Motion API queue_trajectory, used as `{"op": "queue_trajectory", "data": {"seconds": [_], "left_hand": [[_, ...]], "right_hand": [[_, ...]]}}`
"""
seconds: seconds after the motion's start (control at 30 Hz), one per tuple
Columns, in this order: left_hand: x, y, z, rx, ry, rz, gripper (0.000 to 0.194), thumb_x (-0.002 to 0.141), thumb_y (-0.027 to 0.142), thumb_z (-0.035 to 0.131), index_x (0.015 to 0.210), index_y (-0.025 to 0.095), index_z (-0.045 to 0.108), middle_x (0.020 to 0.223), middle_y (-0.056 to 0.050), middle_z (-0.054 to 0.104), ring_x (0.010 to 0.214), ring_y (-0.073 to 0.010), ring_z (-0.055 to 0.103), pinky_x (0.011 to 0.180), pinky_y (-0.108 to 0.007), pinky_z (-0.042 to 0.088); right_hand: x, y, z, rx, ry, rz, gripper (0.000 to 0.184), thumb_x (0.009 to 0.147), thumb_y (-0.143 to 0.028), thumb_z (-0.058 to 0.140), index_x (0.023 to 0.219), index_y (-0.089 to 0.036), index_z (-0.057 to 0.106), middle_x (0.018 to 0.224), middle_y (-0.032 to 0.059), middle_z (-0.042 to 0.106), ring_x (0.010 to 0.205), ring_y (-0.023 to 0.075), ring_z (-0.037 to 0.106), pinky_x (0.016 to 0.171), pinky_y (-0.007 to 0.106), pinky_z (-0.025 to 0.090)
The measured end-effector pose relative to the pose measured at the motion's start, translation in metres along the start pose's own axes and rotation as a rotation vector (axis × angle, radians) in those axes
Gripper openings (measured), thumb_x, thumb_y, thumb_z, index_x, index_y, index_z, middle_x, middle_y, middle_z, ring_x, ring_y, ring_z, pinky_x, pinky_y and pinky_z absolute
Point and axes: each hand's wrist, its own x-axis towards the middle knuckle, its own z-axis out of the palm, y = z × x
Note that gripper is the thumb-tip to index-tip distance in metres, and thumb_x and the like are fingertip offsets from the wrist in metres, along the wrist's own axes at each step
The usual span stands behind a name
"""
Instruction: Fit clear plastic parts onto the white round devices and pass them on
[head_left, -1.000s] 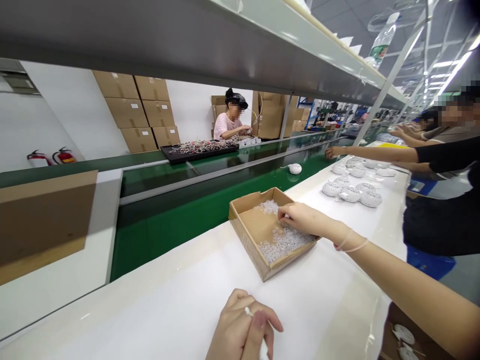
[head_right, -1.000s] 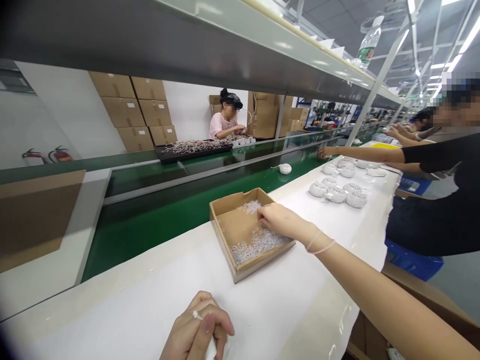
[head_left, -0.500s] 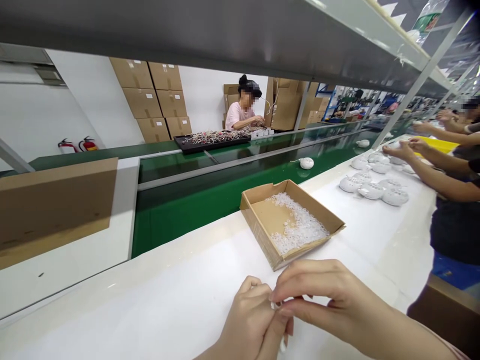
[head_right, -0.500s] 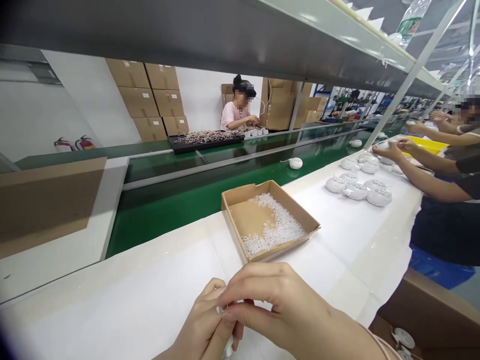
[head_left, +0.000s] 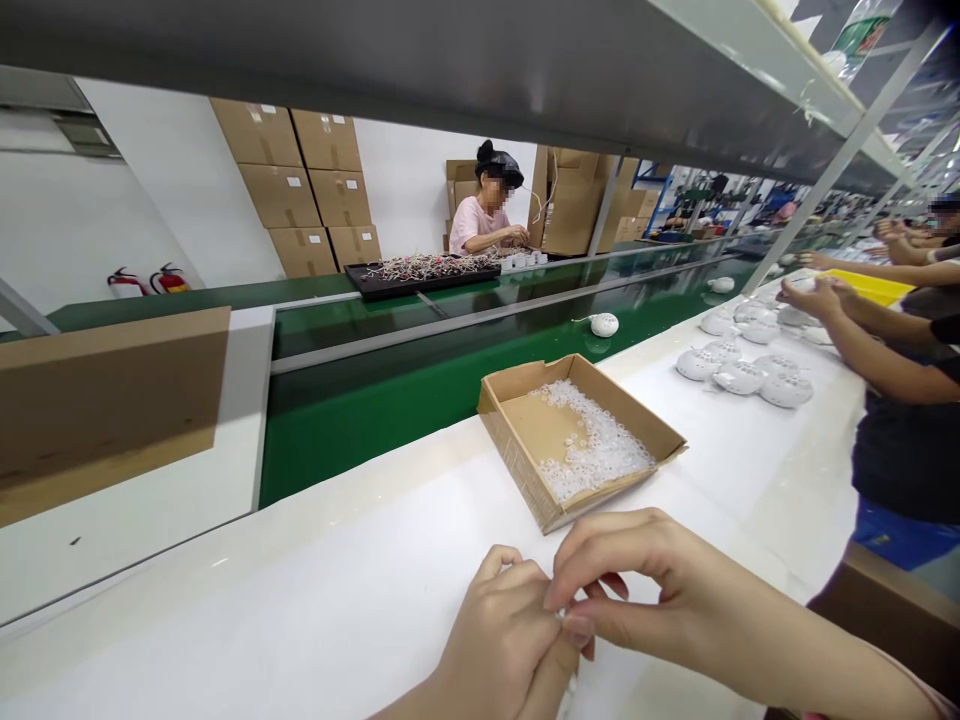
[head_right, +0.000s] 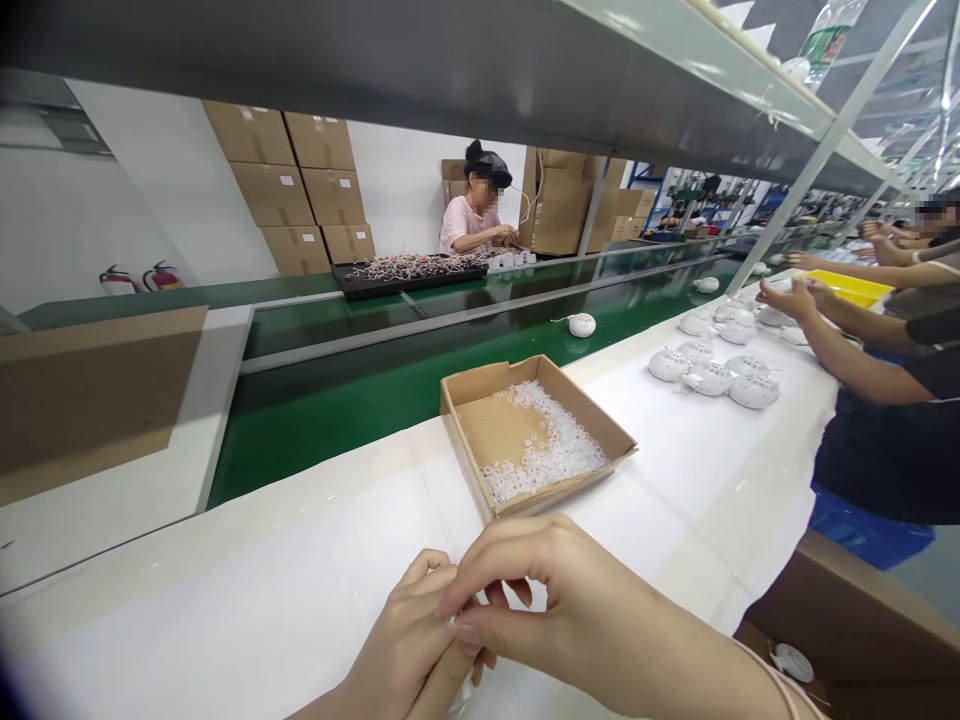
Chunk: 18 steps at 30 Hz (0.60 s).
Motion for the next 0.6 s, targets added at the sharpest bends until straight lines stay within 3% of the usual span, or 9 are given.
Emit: {"op": "queue_trajectory", "data": {"seconds": [0.13, 0.23, 0.3, 0.4, 0.47, 0.6], "left_hand": [[-0.003, -0.003, -0.003, 0.019, -0.048, -0.075, 0.018, 0.101, 0.037, 0.042, 0.107, 0.022, 0.051, 0.093, -0.006, 0.073, 0.078, -0.0211, 0.067, 0.08, -0.042, 0.046], [-0.008, -0.009, -0.001, 0.036, -0.049, -0.072, 0.047, 0.091, 0.062, 0.051, 0.117, 0.024, 0.042, 0.096, -0.007, 0.072, 0.079, -0.0243, 0.071, 0.097, -0.06, 0.042], [-0.01, -0.012, 0.002, 0.065, -0.022, -0.012, 0.059, 0.085, 0.069, 0.056, 0.121, 0.025, 0.038, 0.097, -0.007, 0.072, 0.088, -0.0275, 0.072, 0.104, -0.069, 0.033], [-0.007, -0.009, 0.004, 0.09, -0.012, 0.017, 0.064, 0.077, 0.056, 0.075, 0.122, 0.026, 0.04, 0.097, -0.005, 0.074, 0.103, -0.0321, 0.069, 0.107, -0.079, 0.017], [-0.004, -0.005, 0.003, 0.081, -0.047, -0.034, 0.063, 0.07, 0.044, 0.085, 0.115, 0.025, 0.046, 0.097, -0.004, 0.075, 0.1, -0.0323, 0.07, 0.106, -0.083, 0.012], [-0.004, 0.001, 0.002, 0.146, -0.076, -0.039, 0.053, 0.07, 0.048, 0.085, 0.103, 0.023, 0.052, 0.102, -0.005, 0.075, 0.083, -0.0225, 0.07, 0.111, -0.076, 0.013]], "right_hand": [[-0.007, 0.01, 0.0, 0.164, 0.017, 0.166, 0.004, 0.083, -0.025, 0.075, 0.086, -0.024, 0.076, 0.086, -0.0007, 0.061, 0.071, 0.0103, 0.052, 0.068, 0.024, 0.046], [-0.016, 0.024, 0.005, 0.285, 0.062, 0.218, 0.009, 0.084, -0.032, 0.073, 0.088, -0.025, 0.076, 0.086, 0.0, 0.063, 0.072, 0.0109, 0.053, 0.069, 0.025, 0.045], [-0.022, 0.032, 0.012, 0.329, 0.103, 0.204, 0.011, 0.085, -0.035, 0.073, 0.088, -0.025, 0.076, 0.089, 0.0018, 0.067, 0.08, 0.0135, 0.058, 0.072, 0.026, 0.047], [-0.028, 0.037, 0.023, 0.346, 0.185, 0.147, 0.006, 0.085, -0.032, 0.073, 0.088, -0.027, 0.076, 0.092, 0.0028, 0.072, 0.089, 0.0164, 0.064, 0.076, 0.026, 0.051], [-0.028, 0.037, 0.029, 0.355, 0.219, 0.098, 0.006, 0.087, -0.028, 0.072, 0.089, -0.029, 0.077, 0.091, 0.0023, 0.075, 0.09, 0.0164, 0.067, 0.078, 0.025, 0.053], [-0.025, 0.035, 0.034, 0.317, 0.224, 0.083, 0.009, 0.088, -0.026, 0.069, 0.09, -0.027, 0.078, 0.088, 0.003, 0.076, 0.084, 0.0156, 0.068, 0.075, 0.024, 0.055]]}}
